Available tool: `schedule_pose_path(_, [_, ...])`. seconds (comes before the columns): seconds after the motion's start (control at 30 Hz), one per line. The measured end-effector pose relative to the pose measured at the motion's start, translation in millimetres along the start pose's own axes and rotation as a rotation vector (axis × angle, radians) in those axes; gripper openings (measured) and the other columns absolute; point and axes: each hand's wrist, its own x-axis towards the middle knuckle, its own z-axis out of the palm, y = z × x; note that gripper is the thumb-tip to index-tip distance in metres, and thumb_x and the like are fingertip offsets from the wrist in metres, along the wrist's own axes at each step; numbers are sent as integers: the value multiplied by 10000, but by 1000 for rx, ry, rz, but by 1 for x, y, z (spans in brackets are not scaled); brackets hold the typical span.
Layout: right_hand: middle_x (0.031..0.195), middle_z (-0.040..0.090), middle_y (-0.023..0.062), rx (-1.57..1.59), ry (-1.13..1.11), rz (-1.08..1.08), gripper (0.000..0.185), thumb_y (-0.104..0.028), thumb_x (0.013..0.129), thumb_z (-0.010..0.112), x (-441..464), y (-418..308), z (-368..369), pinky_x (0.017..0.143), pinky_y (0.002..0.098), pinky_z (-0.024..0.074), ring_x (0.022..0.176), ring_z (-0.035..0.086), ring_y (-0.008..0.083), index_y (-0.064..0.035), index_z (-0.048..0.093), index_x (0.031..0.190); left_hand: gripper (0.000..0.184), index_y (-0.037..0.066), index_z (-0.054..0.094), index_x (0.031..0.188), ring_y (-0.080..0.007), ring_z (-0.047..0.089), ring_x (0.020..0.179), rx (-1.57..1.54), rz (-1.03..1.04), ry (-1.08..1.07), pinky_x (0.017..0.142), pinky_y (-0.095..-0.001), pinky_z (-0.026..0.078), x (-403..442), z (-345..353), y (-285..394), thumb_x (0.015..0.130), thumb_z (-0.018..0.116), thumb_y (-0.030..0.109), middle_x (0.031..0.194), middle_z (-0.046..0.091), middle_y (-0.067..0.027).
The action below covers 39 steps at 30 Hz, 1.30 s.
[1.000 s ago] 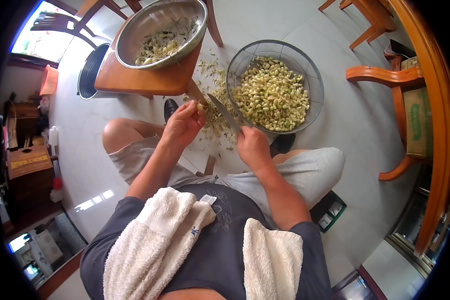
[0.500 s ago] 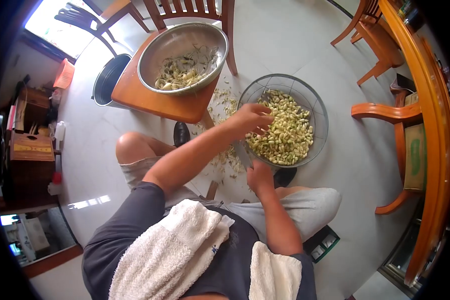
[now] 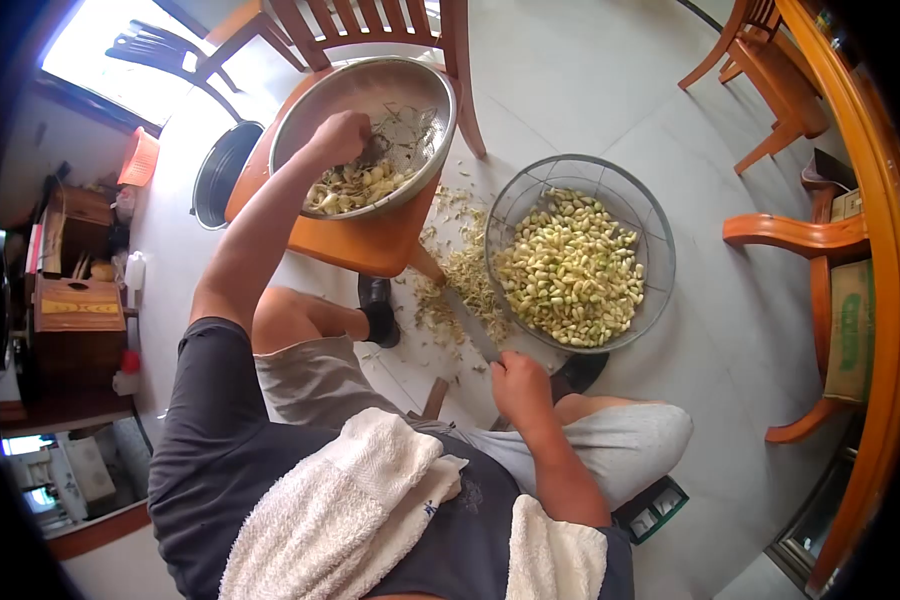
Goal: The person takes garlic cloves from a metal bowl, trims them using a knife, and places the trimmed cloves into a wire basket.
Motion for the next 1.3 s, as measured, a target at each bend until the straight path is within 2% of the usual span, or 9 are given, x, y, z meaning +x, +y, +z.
schedule_pose_path(0.17, [718, 580, 224, -12, -11, 28, 189, -189, 805, 602, 1, -1, 0, 618, 465, 448, 721, 563, 427, -5, 588, 762, 162, 66, 661, 873, -336, 623, 847, 8, -15, 32, 749, -410, 484, -2, 2, -7, 716, 624, 80, 847, 655, -144])
schedule_pose_path(0.27, [745, 593, 218, -1, -13, 77, 165, -180, 811, 588, 1, -1, -6, 644, 472, 456, 738, 572, 419, -18, 609, 786, 145, 47, 654, 866, -249, 638, 750, -290, -10, 53, 677, -358, 493, -9, -8, -11, 729, 662, 94, 769, 651, -101])
schedule_pose_path(0.33, [743, 593, 219, 55, 23, 97, 166, -177, 811, 592, 2, -2, -12, 630, 459, 454, 723, 572, 414, -13, 611, 791, 123, 36, 618, 833, -174, 611, 645, -467, 18, 112, 567, -313, 484, -25, -28, 0, 751, 678, 105, 735, 631, -87])
schedule_pose_path(0.4, [736, 591, 215, 133, 140, 42, 167, -172, 811, 596, 1, -5, -17, 612, 440, 449, 699, 572, 402, -6, 607, 795, 108, 10, 613, 834, -102, 561, 567, -637, -17, 119, 505, -239, 459, -54, -61, 27, 798, 675, 90, 713, 614, -50])
schedule_pose_path(0.47, [711, 586, 187, 201, 205, 23, 145, -134, 823, 602, -2, -14, -24, 589, 383, 443, 647, 571, 351, 11, 610, 814, 121, -17, 616, 852, -95, 561, 560, -868, -100, 91, 506, -225, 454, -90, -84, 53, 804, 676, 76, 720, 618, -46])
schedule_pose_path(0.6, [746, 591, 152, 239, 393, -222, 128, -33, 838, 585, -13, -40, -35, 599, 340, 452, 655, 582, 274, 14, 636, 946, 138, -53, 617, 874, -97, 573, 569, -1150, -181, 83, 528, -223, 471, -157, -68, 91, 801, 682, 45, 715, 621, -47])
schedule_pose_path(0.8, [748, 576, 120, 135, 512, -523, 136, -2, 831, 606, -22, -52, -24, 596, 317, 452, 639, 563, 235, 16, 636, 963, 151, -23, 635, 795, -89, 585, 612, -963, -198, 111, 570, -244, 482, -207, 5, 131, 732, 689, 102, 703, 645, -58])
schedule_pose_path(1.0, [771, 589, 141, 32, 438, -476, 163, -16, 829, 603, -26, -48, -17, 604, 347, 474, 666, 588, 297, 0, 638, 987, 183, -27, 645, 788, -202, 638, 653, -838, -232, 85, 647, -311, 512, -224, 26, 153, 710, 691, 133, 705, 658, -127])
schedule_pose_path(1.3, [780, 595, 145, 21, 430, -463, 160, -28, 830, 605, -25, -45, -14, 597, 355, 478, 672, 591, 313, -1, 642, 984, 183, -26, 645, 782, -244, 658, 686, -748, -230, 89, 654, -330, 513, -222, 26, 159, 710, 682, 138, 739, 668, -150])
